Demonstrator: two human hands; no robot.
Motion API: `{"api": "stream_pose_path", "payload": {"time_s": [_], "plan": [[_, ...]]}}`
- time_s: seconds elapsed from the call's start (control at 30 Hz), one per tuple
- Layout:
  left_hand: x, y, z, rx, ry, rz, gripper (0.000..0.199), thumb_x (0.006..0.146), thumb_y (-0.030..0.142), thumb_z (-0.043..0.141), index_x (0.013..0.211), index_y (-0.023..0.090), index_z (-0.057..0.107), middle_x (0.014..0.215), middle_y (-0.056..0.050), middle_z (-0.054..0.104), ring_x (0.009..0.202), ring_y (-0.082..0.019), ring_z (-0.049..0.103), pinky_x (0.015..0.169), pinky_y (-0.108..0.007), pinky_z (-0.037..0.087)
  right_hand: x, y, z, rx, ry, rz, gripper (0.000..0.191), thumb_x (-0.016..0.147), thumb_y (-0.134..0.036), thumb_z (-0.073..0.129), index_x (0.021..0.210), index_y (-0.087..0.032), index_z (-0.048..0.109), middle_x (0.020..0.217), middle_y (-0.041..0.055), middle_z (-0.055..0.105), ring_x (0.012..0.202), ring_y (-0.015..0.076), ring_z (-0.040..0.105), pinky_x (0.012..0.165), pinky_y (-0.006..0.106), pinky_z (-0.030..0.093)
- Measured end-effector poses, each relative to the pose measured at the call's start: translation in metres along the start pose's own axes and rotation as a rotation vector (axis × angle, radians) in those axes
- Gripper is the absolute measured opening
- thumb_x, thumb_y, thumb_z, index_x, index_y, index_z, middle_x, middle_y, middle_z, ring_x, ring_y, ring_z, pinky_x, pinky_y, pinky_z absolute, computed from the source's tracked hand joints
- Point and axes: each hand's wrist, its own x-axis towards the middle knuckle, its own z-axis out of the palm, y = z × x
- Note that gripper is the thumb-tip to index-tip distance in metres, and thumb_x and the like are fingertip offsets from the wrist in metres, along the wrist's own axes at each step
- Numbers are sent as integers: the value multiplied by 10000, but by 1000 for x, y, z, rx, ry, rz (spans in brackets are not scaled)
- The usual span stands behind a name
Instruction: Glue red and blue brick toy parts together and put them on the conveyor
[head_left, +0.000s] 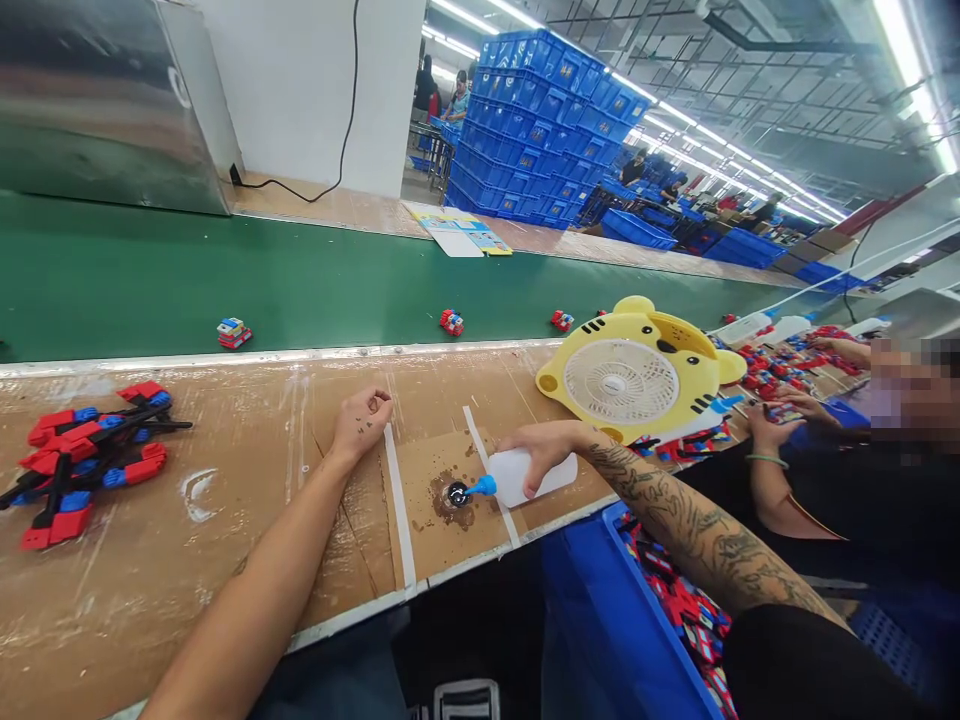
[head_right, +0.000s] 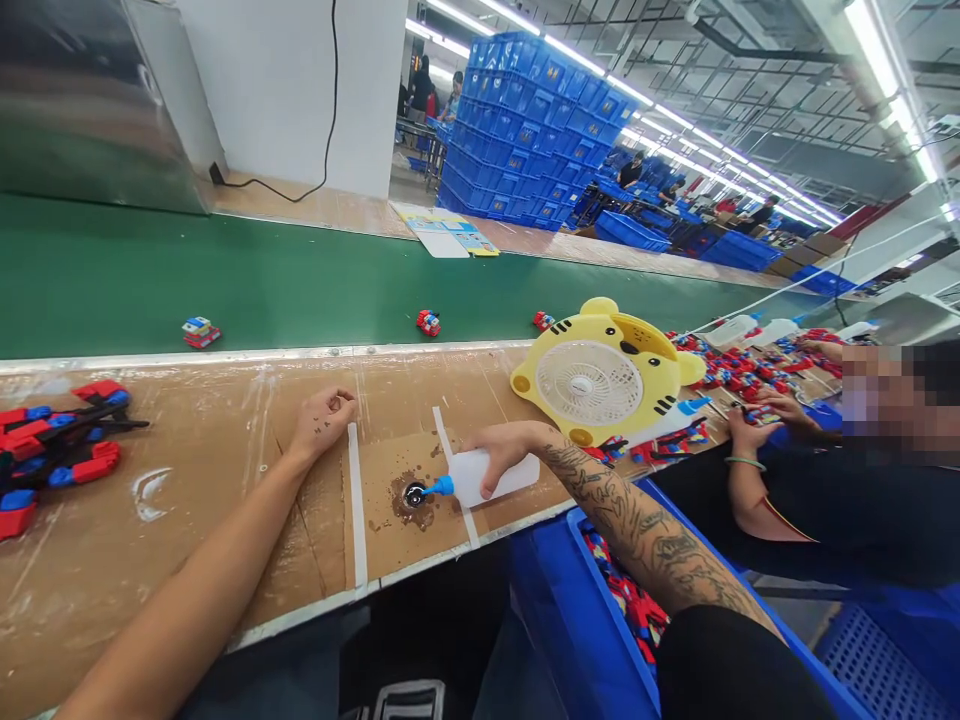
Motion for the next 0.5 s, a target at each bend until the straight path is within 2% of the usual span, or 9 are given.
{"api": "stream_pose_path", "payload": {"time_s": [0.33, 0.5], "plan": [[-1, 2, -3, -3, -25, -12, 125, 764, 301, 555, 733, 199, 622, 516, 56, 437, 518, -130, 436, 560, -253, 352, -4, -3, -10, -14, -28, 4, 577, 578, -558, 824, 998, -181, 706, 850, 1, 714, 726, 184, 623, 606, 241, 398], [-1, 1, -1, -9, -21, -11, 122, 762, 303, 562, 731, 201, 621, 510, 60, 426, 511, -129, 425, 557, -256, 349, -5, -4, -14, -45, -35, 6, 591, 549, -564, 840, 986, -188, 710, 844, -5, 718, 725, 191, 631, 626, 255, 410]]}}
